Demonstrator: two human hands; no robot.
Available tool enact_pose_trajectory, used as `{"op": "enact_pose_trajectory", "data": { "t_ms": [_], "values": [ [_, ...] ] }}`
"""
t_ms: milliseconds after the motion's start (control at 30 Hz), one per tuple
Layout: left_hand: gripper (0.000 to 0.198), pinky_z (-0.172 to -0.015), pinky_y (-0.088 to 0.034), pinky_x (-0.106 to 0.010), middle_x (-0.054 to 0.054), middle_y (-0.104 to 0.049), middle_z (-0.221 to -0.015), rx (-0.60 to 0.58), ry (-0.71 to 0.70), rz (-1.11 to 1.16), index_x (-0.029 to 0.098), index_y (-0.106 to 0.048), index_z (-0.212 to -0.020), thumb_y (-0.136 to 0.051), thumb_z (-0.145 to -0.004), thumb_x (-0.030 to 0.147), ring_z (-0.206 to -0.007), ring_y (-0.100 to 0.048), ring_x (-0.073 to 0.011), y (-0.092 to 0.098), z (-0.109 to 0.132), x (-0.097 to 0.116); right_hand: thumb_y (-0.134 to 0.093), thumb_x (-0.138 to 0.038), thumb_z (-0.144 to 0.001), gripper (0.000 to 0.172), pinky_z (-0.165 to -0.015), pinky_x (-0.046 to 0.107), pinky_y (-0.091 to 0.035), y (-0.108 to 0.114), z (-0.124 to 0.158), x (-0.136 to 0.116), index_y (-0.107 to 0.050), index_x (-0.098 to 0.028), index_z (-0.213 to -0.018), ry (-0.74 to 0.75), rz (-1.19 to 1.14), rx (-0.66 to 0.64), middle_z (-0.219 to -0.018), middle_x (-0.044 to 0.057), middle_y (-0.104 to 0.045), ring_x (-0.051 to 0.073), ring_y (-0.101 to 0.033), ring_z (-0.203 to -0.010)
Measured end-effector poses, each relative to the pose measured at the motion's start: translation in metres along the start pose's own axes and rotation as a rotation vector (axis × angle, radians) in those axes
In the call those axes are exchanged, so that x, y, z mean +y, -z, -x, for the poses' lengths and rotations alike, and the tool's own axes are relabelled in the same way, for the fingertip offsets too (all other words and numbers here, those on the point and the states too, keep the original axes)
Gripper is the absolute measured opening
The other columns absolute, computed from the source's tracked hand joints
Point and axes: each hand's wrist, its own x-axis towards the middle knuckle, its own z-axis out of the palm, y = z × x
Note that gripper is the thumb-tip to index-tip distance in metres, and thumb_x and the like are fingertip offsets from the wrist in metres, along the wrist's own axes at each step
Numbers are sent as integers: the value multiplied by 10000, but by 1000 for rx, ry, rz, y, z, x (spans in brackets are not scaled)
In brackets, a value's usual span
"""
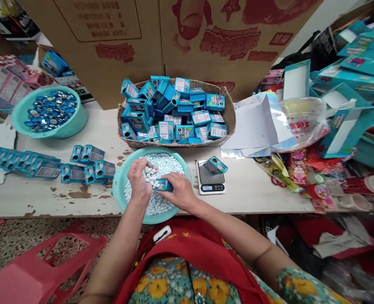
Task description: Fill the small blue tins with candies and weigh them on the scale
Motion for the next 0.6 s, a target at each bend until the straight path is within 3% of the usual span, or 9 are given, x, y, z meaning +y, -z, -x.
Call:
{"op": "enact_pose_trajectory", "data": {
  "t_ms": [167,600],
  "values": [
    [258,-552,-452,-222,34,-514,-574,-6,-29,-29,163,-482,-652,-637,-733,353,-546,-580,-112,-3,0,1,-754,-324,-727,339,-810,343,-428,4,-1,0,-621,-213,-1018,-29,-13,56,-962,59,-653,238,-587,-939],
    [227,-595,-477,-252,19,-566,-601,25,-44,-62,158,-538,-719,-628,-752,364,-567,-584,-123,-5,7,8,-777,-301,-707,345,-825,347,-424,5,-6,1,-628,-226,-1008,-2,-58,42,-965,44,-658,235,-589,-940]
  ]
}}
